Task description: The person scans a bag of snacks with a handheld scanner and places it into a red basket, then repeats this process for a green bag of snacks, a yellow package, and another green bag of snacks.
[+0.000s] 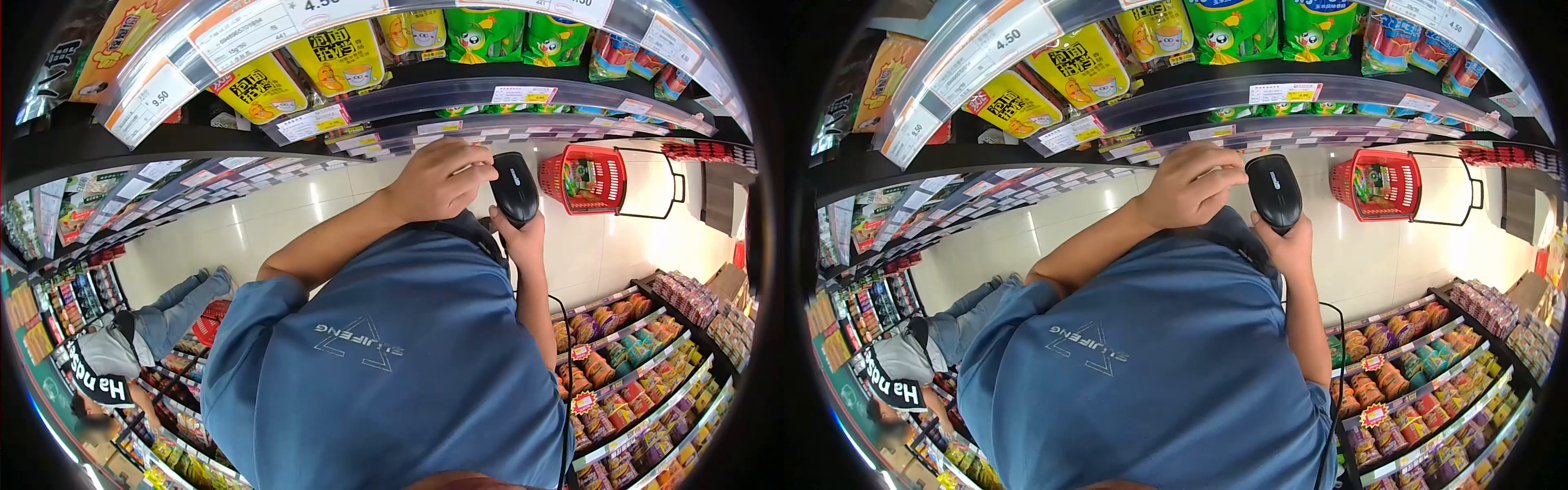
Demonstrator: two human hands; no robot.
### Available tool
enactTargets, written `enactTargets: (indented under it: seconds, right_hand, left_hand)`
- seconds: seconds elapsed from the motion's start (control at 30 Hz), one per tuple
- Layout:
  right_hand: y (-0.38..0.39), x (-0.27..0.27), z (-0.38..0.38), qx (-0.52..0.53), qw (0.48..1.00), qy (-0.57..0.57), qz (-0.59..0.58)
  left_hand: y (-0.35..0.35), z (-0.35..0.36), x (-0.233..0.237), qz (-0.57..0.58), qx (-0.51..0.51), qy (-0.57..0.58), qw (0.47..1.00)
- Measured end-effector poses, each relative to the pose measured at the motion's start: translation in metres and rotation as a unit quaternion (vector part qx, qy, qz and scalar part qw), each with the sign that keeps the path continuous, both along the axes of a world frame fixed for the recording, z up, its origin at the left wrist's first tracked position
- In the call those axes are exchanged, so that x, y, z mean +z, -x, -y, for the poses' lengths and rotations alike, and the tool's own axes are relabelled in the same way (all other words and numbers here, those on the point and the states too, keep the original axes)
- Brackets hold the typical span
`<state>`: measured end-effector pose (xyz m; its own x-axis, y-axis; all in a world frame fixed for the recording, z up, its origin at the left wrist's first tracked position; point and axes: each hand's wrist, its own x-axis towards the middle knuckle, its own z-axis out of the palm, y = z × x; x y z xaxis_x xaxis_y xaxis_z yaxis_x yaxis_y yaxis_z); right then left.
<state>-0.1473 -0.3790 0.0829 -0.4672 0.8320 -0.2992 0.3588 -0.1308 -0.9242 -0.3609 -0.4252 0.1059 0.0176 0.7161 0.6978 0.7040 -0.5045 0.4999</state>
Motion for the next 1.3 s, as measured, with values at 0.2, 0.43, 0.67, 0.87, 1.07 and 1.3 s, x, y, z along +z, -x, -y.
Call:
enactTargets:
  seconds: [0.2, 0.43, 0.67, 0.87, 1.07, 1.3]
  right_hand:
    - [-0.031, -0.029, -0.003, -0.044, 0.999, 0.013, 0.002]
    - [-0.113, -0.112, -0.018, -0.142, 0.983, 0.084, 0.077]
    - [-0.225, -0.19, -0.031, -0.205, 0.959, 0.166, 0.104]
    - [-0.333, -0.231, -0.04, -0.203, 0.933, 0.189, 0.23]
    - [-0.419, -0.24, -0.034, -0.293, 0.891, 0.268, 0.221]
    - [-0.461, -0.257, 0.013, -0.361, 0.849, 0.328, 0.201]
  left_hand:
    - [-0.018, -0.016, -0.026, -0.022, -0.077, 0.115, 0.99]
    - [-0.065, -0.052, -0.089, -0.084, -0.168, 0.267, 0.945]
    - [-0.09, -0.08, -0.169, -0.062, -0.115, 0.466, 0.875]
    - [-0.054, -0.023, -0.286, -0.016, 0.128, 0.631, 0.765]
    - [-0.032, 0.055, -0.353, 0.177, 0.093, 0.829, 0.523]
    - [-0.127, -0.097, -0.317, -0.156, -0.088, 0.681, 0.71]
